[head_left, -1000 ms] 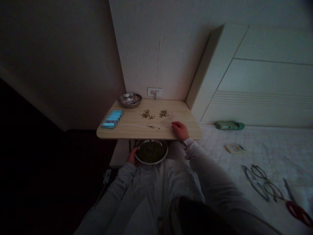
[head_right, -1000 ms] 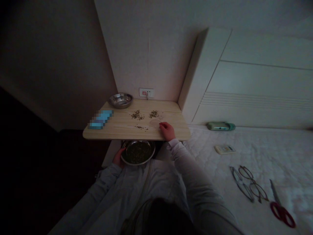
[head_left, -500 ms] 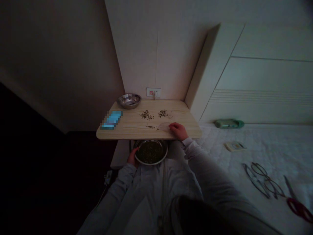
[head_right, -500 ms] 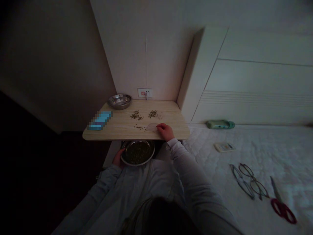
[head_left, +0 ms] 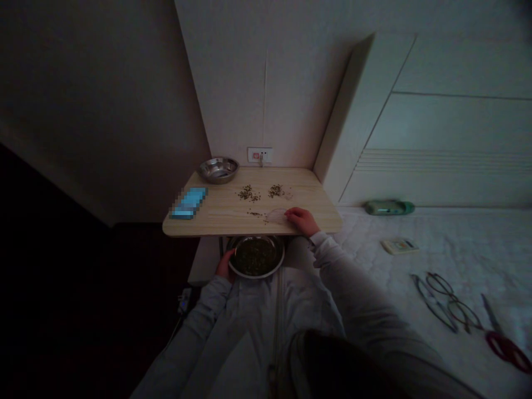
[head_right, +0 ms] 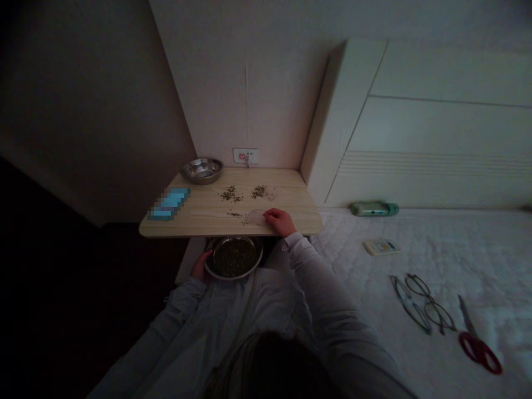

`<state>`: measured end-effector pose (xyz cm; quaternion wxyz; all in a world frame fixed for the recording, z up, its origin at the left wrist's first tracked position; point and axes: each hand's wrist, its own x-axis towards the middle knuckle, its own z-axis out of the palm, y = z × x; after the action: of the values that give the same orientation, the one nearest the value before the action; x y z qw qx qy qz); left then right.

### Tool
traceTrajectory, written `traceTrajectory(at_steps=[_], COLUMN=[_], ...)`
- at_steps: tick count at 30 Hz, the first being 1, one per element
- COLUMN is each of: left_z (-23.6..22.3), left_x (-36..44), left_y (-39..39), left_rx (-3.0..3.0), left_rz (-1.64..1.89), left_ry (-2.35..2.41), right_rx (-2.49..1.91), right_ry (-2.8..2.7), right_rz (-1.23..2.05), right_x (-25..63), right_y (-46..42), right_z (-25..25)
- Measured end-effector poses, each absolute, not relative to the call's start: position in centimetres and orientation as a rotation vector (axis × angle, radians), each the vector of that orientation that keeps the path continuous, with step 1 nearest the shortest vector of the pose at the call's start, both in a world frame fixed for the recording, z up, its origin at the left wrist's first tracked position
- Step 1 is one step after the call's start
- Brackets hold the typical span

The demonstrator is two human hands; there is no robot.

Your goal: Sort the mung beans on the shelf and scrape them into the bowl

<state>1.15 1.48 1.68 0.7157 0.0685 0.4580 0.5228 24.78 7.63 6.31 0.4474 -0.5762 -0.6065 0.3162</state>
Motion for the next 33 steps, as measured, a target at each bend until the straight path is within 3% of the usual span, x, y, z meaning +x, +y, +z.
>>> traceTrajectory(at_steps=[24,33], left_z=[0.8,0.9], left_x=[0.9,0.9], left_y=[1.8,1.9], left_rx=[0.143,0.174], left_rz=[1.146,1.129], left_ry=[1.031,1.022], right_rx=[-1.433,-1.410], right_ry=[-1.674,-1.681], right_rz=[0.801,0.952], right_x=[23.9,23.2], right_y=[8.1,7.5], right_z=[6.2,6.6])
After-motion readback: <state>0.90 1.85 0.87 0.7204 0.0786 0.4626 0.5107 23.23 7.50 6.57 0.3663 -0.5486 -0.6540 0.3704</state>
